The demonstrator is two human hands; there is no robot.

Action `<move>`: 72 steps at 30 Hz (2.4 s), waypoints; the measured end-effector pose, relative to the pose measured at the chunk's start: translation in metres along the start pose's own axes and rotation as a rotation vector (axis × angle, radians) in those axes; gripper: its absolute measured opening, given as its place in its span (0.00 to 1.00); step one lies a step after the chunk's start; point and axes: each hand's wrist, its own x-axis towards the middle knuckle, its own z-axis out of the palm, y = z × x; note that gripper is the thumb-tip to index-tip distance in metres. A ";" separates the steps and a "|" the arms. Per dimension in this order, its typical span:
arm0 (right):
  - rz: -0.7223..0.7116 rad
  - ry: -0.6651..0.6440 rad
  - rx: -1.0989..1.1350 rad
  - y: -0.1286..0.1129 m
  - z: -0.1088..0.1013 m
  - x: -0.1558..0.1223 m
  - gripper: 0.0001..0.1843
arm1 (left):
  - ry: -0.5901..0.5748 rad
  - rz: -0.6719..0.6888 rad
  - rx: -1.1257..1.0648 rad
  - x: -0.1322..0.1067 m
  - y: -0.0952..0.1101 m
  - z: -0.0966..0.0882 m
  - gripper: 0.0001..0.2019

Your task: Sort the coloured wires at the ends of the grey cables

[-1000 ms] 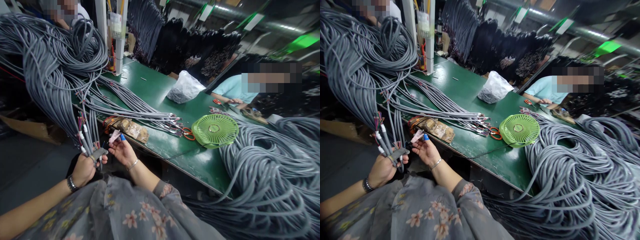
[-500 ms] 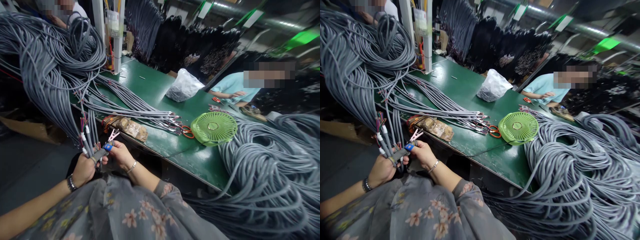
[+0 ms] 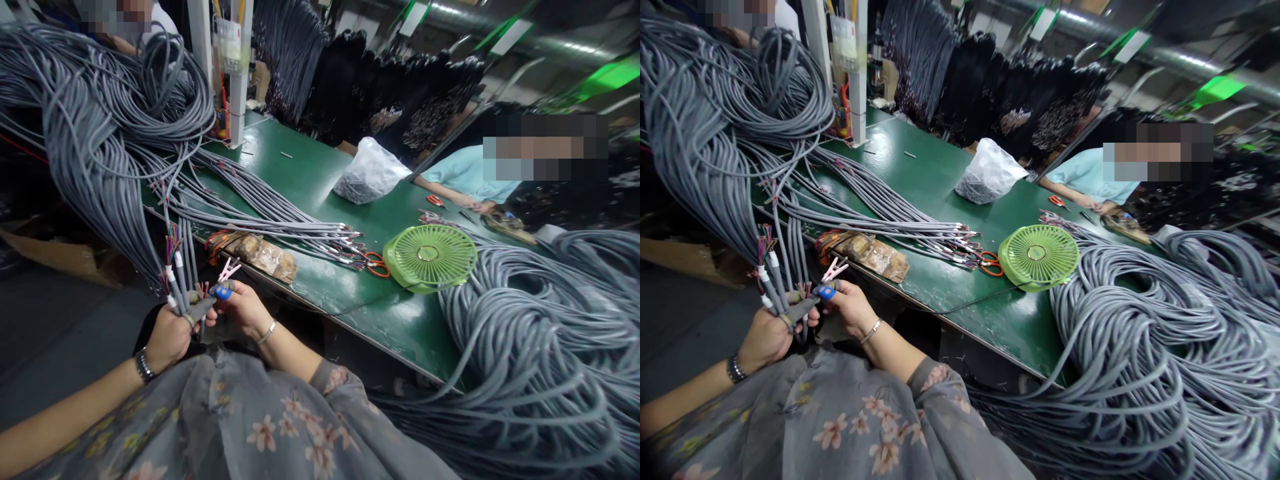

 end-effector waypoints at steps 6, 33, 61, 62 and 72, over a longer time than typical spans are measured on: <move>0.075 -0.005 0.059 -0.006 -0.002 0.001 0.19 | -0.083 0.019 -0.042 0.000 0.001 -0.006 0.15; 0.078 0.073 0.221 -0.021 0.005 0.036 0.25 | -0.228 -0.054 -0.137 0.016 0.004 -0.010 0.14; 0.048 0.195 0.109 -0.009 -0.041 -0.014 0.23 | -0.236 0.000 0.143 0.013 -0.019 0.000 0.18; 0.025 0.196 0.072 -0.008 -0.044 -0.018 0.23 | -0.243 0.015 0.153 0.013 -0.021 -0.001 0.18; -0.378 -0.086 -0.571 -0.020 -0.036 -0.056 0.24 | -0.534 0.223 0.358 0.002 -0.039 -0.011 0.13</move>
